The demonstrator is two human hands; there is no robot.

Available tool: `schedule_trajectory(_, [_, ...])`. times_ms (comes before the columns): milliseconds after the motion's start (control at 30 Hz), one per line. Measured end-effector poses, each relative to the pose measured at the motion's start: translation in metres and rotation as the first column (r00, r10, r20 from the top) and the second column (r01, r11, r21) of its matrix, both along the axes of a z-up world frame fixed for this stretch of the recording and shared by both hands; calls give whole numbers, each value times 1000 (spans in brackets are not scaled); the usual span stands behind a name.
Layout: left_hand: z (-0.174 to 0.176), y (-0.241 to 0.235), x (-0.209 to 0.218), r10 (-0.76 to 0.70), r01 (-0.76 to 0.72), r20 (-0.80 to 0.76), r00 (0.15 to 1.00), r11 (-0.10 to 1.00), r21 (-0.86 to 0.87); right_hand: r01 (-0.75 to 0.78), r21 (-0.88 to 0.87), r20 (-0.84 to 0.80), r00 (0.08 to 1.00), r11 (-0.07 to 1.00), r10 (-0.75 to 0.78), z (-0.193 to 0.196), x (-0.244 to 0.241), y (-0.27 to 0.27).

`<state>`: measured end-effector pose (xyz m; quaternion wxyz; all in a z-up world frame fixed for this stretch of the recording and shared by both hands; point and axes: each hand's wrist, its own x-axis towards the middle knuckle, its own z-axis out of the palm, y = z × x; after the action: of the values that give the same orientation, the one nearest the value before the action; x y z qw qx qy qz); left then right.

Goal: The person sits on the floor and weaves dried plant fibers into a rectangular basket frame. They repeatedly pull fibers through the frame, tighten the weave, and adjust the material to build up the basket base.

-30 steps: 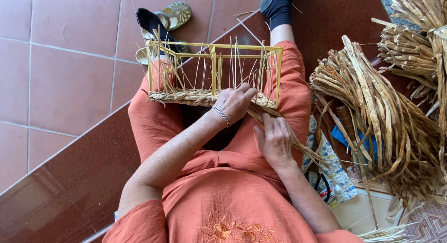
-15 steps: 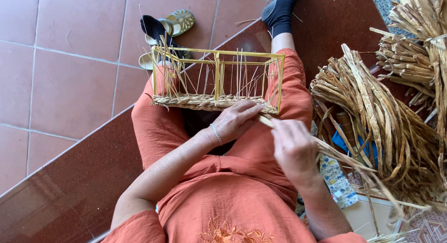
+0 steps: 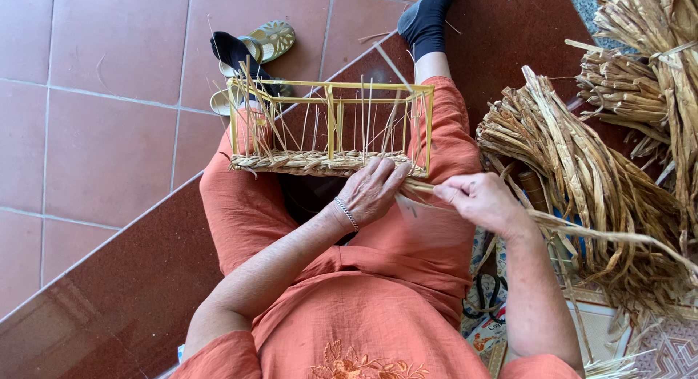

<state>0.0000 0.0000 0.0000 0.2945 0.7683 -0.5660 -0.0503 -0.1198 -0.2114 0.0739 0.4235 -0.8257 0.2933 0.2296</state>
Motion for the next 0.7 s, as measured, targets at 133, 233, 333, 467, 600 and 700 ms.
schedule_trajectory(133, [4, 15, 8, 16, -39, -275, 961, 996, -79, 37, -203, 113, 993, 979, -14, -11, 4, -2])
schedule_trajectory(233, [1, 21, 9, 50, -56, -358, 933, 998, -6, -50, -214, 346, 930, 976, 123, -21, 4, 16])
schedule_trajectory(333, [-10, 22, 6, -22, 16, -137, 990, 999, -44, 17, -427, 505, 834, 904, 223, -41, 12, 39])
schedule_trajectory(467, [-27, 18, 4, 17, -32, -116, 993, 990, -135, 61, -544, 487, 835, 837, 256, -63, 14, 43])
schedule_trajectory(600, [-35, -2, 11, 172, -161, -291, 941, 985, 63, 1, -439, 359, 917, 898, 174, -70, -1, 42])
schedule_trajectory(700, [-34, -18, 14, 284, -224, -293, 913, 949, 221, 45, -130, 274, 962, 990, -8, -69, -19, 39])
